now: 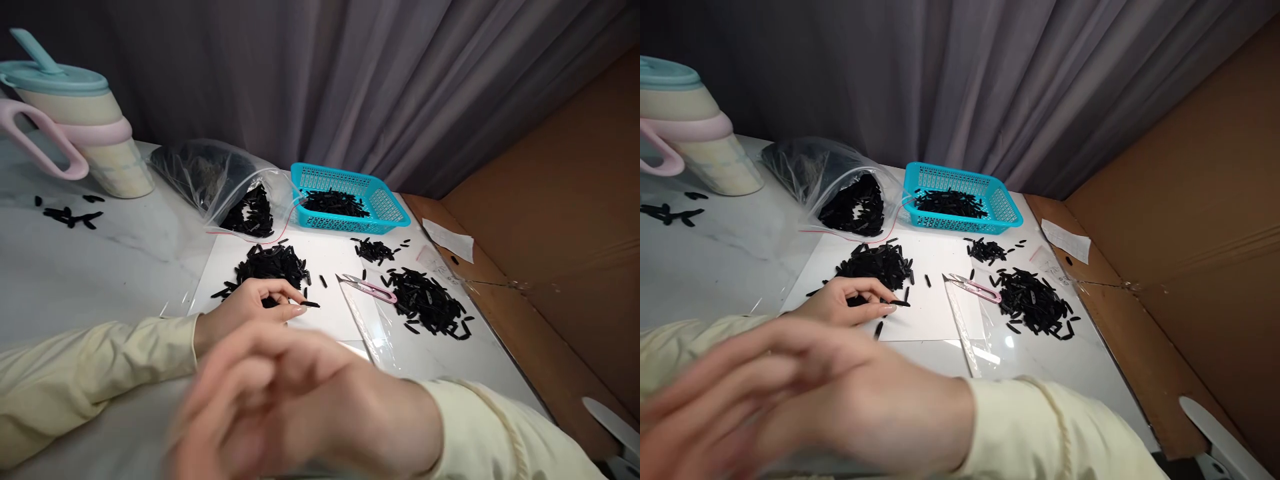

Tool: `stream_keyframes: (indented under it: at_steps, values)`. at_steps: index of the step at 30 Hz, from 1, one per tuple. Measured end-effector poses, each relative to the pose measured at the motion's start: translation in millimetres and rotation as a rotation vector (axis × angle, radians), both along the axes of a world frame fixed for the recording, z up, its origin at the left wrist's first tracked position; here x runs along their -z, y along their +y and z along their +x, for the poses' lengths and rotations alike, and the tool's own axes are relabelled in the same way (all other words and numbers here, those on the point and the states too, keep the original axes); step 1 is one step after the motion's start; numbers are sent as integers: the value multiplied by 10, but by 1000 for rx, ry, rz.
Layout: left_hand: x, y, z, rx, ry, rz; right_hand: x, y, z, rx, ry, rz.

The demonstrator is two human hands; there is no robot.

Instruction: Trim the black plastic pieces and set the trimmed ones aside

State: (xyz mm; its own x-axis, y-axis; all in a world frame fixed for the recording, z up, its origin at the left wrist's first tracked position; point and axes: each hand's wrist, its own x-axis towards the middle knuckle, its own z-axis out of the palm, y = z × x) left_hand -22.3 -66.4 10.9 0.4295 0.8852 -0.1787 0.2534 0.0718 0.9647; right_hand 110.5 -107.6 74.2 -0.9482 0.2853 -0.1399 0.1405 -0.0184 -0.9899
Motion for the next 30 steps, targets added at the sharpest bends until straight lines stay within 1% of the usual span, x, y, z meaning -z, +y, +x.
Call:
stream_keyframes:
  at_steps: [1, 3, 4, 5, 7, 8, 10, 14, 17, 21, 25, 28, 30]
  values:
    - [0, -1, 1, 11, -12, -8, 44, 19, 163, 213, 11, 183]
    - [-2, -5, 3, 24, -26, -46, 206, 66, 464, 621, -37, 673]
    - [-3, -9, 4, 23, -27, -57, 309, 93, 586, 696, -81, 919]
    - [-3, -13, 5, 17, -26, -53, 412, 121, 681, 706, -179, 1053]
    - [3, -21, 4, 16, -25, -18, 583, 172, 789, 680, -296, 1167]
    - [8, -24, 3, 21, -24, -2, 641, 192, 808, 651, -331, 1189]
    - [21, -29, 0, 35, -15, 19, 697, 218, 801, 593, -340, 1229]
    - [29, -33, -8, 60, 1, 62, 701, 226, 755, 510, -286, 1329]
    - [4, -29, -15, 108, 7, 50, 698, 213, 753, 522, -240, 1360]
    - [-31, -17, -27, 186, 15, -39, 705, 200, 735, 558, -204, 1318]
    - [-29, 3, -30, 239, -2, -91, 741, 197, 674, 558, -198, 1291]
    - [-27, 21, -29, 245, -13, -122, 734, 210, 667, 552, -200, 1329]
    - [-33, 28, -31, 236, -24, -154, 682, 235, 707, 552, -243, 1380]
